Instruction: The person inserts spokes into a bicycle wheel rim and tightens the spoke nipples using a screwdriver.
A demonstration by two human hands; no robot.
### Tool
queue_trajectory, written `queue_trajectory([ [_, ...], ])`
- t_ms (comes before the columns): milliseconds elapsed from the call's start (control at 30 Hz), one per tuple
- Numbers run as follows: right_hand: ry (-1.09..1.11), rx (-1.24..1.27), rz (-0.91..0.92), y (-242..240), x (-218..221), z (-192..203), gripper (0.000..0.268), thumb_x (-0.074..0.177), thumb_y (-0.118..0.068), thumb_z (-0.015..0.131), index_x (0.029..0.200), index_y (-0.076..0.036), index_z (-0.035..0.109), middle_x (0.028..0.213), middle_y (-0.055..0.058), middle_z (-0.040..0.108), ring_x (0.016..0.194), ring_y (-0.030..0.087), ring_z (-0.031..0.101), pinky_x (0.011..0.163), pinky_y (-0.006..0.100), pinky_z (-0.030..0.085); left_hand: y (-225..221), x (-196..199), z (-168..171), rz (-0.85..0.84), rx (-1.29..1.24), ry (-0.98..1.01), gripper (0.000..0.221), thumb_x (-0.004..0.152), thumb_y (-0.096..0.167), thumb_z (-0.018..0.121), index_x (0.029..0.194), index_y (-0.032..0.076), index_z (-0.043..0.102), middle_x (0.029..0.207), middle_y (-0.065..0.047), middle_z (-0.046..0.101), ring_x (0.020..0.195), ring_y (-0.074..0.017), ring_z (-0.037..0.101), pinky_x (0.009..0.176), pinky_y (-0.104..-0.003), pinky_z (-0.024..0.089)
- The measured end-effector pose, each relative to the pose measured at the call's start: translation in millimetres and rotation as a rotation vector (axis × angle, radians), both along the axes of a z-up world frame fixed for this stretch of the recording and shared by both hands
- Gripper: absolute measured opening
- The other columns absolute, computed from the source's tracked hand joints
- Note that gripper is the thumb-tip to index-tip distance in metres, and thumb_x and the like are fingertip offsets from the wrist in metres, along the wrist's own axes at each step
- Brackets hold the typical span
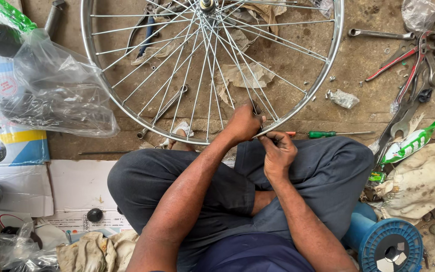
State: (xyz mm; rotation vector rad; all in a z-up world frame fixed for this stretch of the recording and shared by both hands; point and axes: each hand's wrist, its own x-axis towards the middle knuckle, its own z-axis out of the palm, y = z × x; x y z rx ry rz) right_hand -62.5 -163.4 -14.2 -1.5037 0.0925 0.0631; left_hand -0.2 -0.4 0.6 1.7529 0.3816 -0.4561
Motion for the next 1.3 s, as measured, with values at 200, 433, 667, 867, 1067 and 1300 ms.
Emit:
queue_trajectory([
  [200,0.016,-0.155,0.037,3.6,-1.4,11.4,0.01,0.095,0.0,0.076,0.101,0.001,0.068,0.092,0.004,0.069,0.084,0.007,0.063,0.076,0.021,0.053,2.7,-1.6,9.4,0.012,-0.053,0.075,0.034,0.089,0.021,0.071,0.11,-0.004,0.062,0.096,-0.024,0.073,0.09,-0.0358,0.076,0.079,-0.046,0.059],
  [433,0.012,-0.117,0.093,0.4,4.8,12.5,0.013,0.095,0.0,0.075,0.099,0.0,0.062,0.091,0.003,0.068,0.084,0.006,0.064,0.076,0.02,0.054,0.0,-1.4,-5.9,-0.006,0.02,-0.052,0.031,0.088,0.02,0.074,0.104,-0.006,0.066,0.093,-0.025,0.073,0.089,-0.0362,0.074,0.079,-0.046,0.058],
  [667,-0.009,-0.343,0.126,-2.5,4.0,16.8,0.012,0.098,0.0,0.071,0.101,-0.002,0.06,0.085,0.004,0.066,0.072,0.004,0.061,0.06,0.017,0.051,9.2,-4.1,29.3,0.0,-0.125,0.058,0.033,0.093,0.018,0.068,0.112,-0.006,0.057,0.085,-0.02,0.069,0.059,-0.0252,0.07,0.051,-0.04,0.057],
  [867,0.033,-0.138,0.01,-4.4,11.8,12.1,0.009,0.097,0.002,0.068,0.102,-0.001,0.061,0.086,0.004,0.067,0.07,0.005,0.059,0.061,0.02,0.05,8.7,-3.6,31.1,0.053,-0.183,0.07,0.03,0.091,0.015,0.07,0.111,-0.003,0.058,0.088,-0.016,0.069,0.071,-0.0231,0.071,0.06,-0.04,0.059],
  [1067,0.069,-0.091,-0.049,-4.5,14.0,12.7,0.01,0.099,0.0,0.064,0.107,0.002,0.07,0.094,0.005,0.069,0.076,0.008,0.064,0.066,0.024,0.053,-1.2,-4.0,9.2,0.084,-0.178,-0.01,0.027,0.089,0.014,0.072,0.107,-0.004,0.063,0.086,-0.016,0.073,0.079,-0.0236,0.073,0.07,-0.04,0.058],
  [1300,-0.015,-0.032,0.003,-2.6,-4.9,7.5,0.01,0.097,0.005,0.066,0.106,0.003,0.071,0.1,0.008,0.072,0.08,0.01,0.064,0.073,0.025,0.053,0.4,-1.9,15.0,0.05,-0.116,0.102,0.03,0.091,0.017,0.069,0.112,-0.002,0.062,0.09,-0.022,0.074,0.081,-0.033,0.077,0.072,-0.045,0.061],
])
